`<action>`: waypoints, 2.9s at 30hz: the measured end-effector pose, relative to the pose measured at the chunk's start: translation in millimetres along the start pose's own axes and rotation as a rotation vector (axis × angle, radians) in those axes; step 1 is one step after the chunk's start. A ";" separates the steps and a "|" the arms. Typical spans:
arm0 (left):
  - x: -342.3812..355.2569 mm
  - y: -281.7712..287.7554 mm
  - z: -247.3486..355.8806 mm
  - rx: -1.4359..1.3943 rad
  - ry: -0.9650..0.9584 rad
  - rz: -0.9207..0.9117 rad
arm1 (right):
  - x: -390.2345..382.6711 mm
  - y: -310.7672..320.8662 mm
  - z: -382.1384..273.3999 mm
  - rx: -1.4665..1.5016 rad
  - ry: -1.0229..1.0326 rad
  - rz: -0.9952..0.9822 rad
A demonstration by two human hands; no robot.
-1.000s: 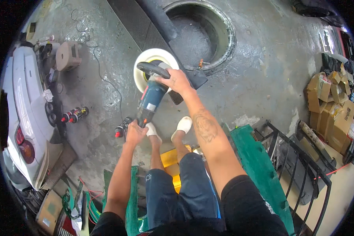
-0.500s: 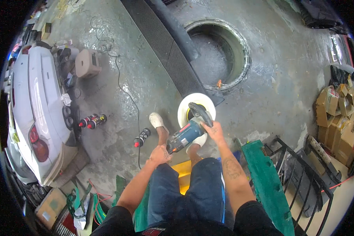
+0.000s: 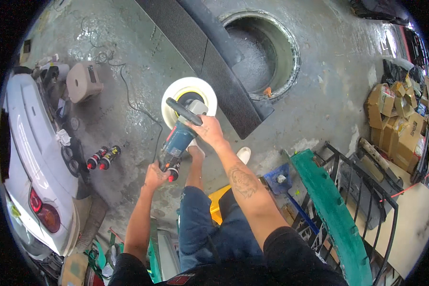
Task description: The person uses a power polisher to buff a long black carbon fiber component, moving the tool steadily along its surface.
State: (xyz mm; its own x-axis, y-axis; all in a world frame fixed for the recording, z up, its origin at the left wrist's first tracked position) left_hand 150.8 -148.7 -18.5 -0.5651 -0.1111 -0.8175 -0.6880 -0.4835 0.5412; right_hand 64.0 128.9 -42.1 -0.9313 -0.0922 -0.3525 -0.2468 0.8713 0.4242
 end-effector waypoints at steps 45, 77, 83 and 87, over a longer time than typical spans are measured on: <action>43.0 -32.5 -74.5 -0.001 -0.056 -0.191 | -1.8 -45.2 -11.9 -0.213 -0.088 -0.035; 54.6 -41.8 -94.6 -0.032 -0.214 -0.186 | -37.2 -60.2 -2.9 -0.212 -0.250 -0.006; 62.2 -43.4 -92.5 -0.034 -0.202 -0.169 | -27.0 -61.2 6.0 -0.223 -0.195 0.001; 85.7 -17.9 -78.5 -0.072 -0.129 -0.115 | 23.8 -60.2 -12.6 -0.184 -0.061 -0.031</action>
State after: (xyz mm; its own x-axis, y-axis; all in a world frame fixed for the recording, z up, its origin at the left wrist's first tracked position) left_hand 150.4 -217.7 -113.7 -0.5418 0.0588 -0.8385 -0.7196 -0.5479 0.4265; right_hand 53.3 68.2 -65.5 -0.9060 -0.0833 -0.4150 -0.3249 0.7653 0.5557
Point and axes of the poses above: each hand's wrist, its own x-axis towards the middle knuckle, its own y-axis out of the back of the hand, z = x × y, the point moved 1 cm from there along x, towards the middle knuckle, and after that the axes turned 15 degrees about y, right-handed, at the moved point
